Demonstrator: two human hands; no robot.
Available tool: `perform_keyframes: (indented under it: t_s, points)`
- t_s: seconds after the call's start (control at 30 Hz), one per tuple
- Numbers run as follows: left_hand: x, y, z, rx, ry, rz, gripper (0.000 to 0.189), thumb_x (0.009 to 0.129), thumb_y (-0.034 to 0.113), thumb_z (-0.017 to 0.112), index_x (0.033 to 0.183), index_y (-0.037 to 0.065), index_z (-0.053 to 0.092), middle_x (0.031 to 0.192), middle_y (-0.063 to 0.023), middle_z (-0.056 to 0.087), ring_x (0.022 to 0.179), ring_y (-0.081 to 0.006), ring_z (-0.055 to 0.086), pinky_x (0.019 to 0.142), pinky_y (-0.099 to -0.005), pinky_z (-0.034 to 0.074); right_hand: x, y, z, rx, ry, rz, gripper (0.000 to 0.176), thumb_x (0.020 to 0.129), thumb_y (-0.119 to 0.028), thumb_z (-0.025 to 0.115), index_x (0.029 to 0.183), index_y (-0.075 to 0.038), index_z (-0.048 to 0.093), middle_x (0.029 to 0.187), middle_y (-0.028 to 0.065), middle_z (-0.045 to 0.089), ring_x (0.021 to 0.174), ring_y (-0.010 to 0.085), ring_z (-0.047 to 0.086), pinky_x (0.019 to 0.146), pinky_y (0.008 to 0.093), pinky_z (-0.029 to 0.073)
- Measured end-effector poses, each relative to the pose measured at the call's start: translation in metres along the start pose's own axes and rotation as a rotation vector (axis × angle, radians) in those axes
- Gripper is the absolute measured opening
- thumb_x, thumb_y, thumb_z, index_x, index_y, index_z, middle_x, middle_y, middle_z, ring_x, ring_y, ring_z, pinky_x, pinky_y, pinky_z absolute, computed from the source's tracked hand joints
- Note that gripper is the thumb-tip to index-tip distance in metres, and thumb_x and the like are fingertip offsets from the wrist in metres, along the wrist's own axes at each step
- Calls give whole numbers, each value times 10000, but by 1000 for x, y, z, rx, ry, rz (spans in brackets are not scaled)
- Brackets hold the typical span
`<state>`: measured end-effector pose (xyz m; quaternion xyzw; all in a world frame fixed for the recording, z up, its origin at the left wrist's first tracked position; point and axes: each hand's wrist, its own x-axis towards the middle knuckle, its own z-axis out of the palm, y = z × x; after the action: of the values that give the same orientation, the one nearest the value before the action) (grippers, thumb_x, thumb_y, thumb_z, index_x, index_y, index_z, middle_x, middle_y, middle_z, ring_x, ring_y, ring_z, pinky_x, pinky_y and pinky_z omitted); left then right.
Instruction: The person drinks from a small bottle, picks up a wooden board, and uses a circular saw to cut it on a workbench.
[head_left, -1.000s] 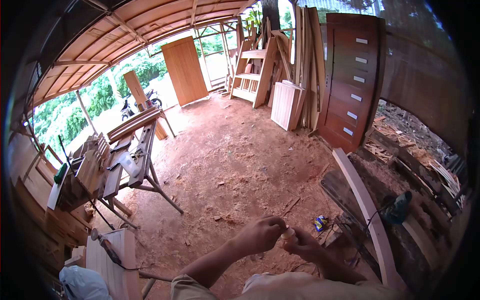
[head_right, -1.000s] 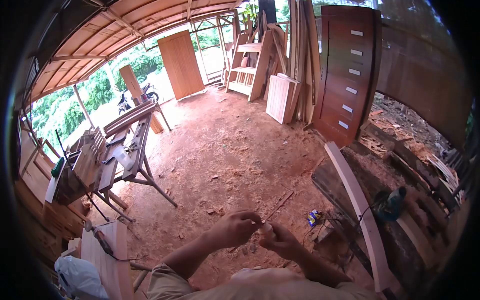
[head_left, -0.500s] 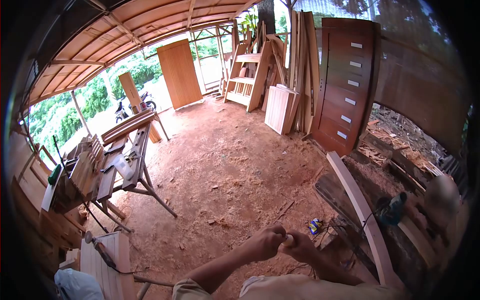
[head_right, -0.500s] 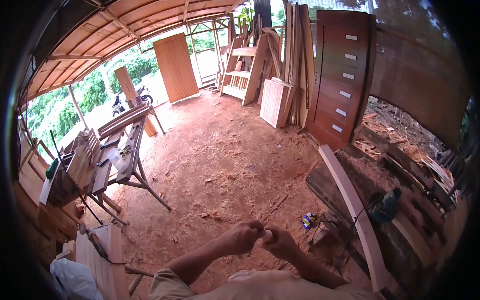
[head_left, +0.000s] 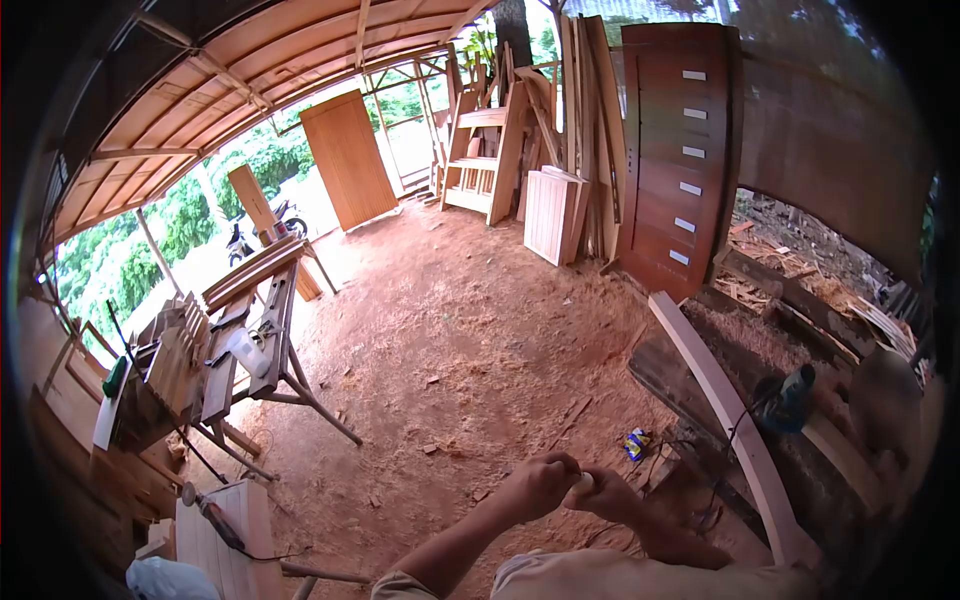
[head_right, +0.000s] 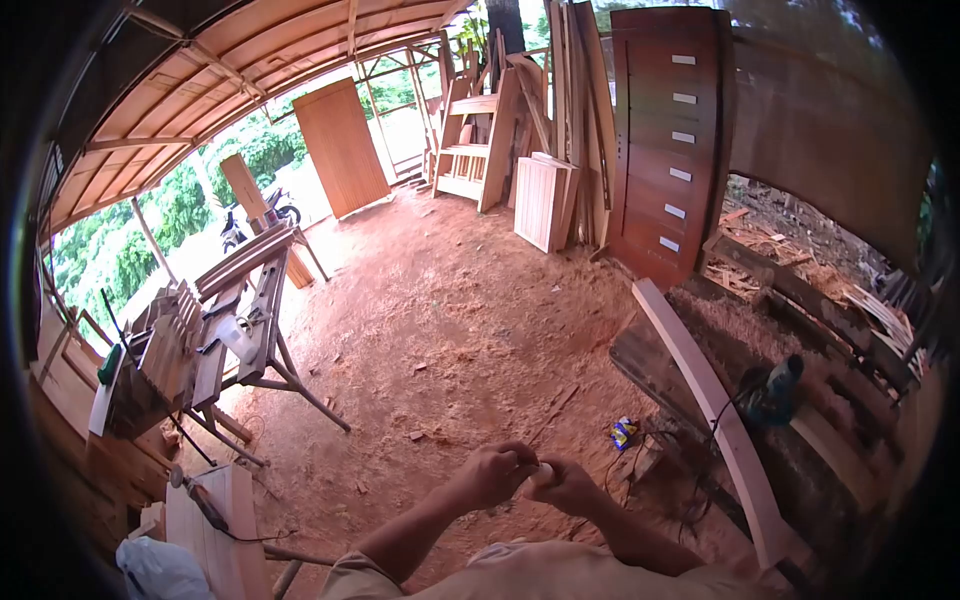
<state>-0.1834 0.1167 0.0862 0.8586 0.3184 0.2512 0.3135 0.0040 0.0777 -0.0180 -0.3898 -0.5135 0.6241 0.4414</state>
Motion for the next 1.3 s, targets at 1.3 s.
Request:
perform_keyframes:
  t_s: [1.3]
  points:
    - [-26,5,12,42,336,-107,147,848,143,649,840,-3,668,950,-154,677,833,-340,678,737,-417,553,13,5,21,105,-190,25,378,879,-81,596,1244,-15,524,1080,35,588,964,107,558,816,274,480]
